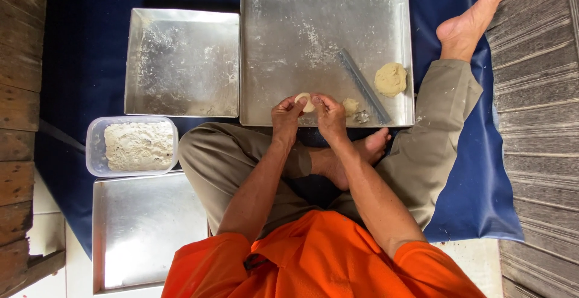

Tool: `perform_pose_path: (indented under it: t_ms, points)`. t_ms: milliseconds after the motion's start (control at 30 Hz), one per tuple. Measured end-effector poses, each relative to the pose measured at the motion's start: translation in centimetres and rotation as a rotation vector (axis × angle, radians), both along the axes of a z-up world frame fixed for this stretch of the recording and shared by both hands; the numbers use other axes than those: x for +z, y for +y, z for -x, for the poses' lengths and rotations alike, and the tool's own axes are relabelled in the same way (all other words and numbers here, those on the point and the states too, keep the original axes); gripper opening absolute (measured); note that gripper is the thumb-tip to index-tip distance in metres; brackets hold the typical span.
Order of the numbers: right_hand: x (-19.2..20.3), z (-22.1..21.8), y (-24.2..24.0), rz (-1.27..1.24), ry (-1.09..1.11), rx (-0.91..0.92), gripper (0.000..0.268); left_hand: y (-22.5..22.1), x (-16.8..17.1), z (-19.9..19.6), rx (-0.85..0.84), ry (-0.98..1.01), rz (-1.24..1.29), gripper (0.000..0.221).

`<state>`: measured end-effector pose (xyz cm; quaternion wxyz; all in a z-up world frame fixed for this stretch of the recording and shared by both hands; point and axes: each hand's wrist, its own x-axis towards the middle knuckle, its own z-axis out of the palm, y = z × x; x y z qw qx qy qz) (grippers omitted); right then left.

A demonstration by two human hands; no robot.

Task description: Preparing cookies by rolling out dough with a small rod and cutting star shapes with a mold before placing them on a baking tray.

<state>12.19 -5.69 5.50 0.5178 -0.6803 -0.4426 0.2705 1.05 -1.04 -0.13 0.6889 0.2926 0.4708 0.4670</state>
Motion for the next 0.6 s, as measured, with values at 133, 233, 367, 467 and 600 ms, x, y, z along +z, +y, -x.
perform_pose_path:
  t_ms: [133,233,367,467,600]
  points:
    - [0.5,0.7,-0.6,0.060,-0.069,0.080,0.036,-0.4,1.4,0.0,0.022,-0.048,0.078,0.024]
    - [0.9,0.0,-0.4,0.084,-0.040,0.089,0.036,-0.3,0.3,-0.3,-0.012,-0.078,0.069,0.025]
    - [0.0,-1.5,-1.3,0.091,-0.084,0.113,0.030,-1.2,0.4,1.3,-0.074,-0.061,0.040,0.029]
    - [-0.8,-0.4,-3.1,0.130,-0.084,0.142,0.032,-3.5,0.4,1.8,-0.078,-0.056,0.070,0.030]
    - [-0.6,-0.5,-2.8,0.130,-0.100,0.174,0.033,-3.4,0.9,2.1,-0.089,-0.062,0.057,0.030]
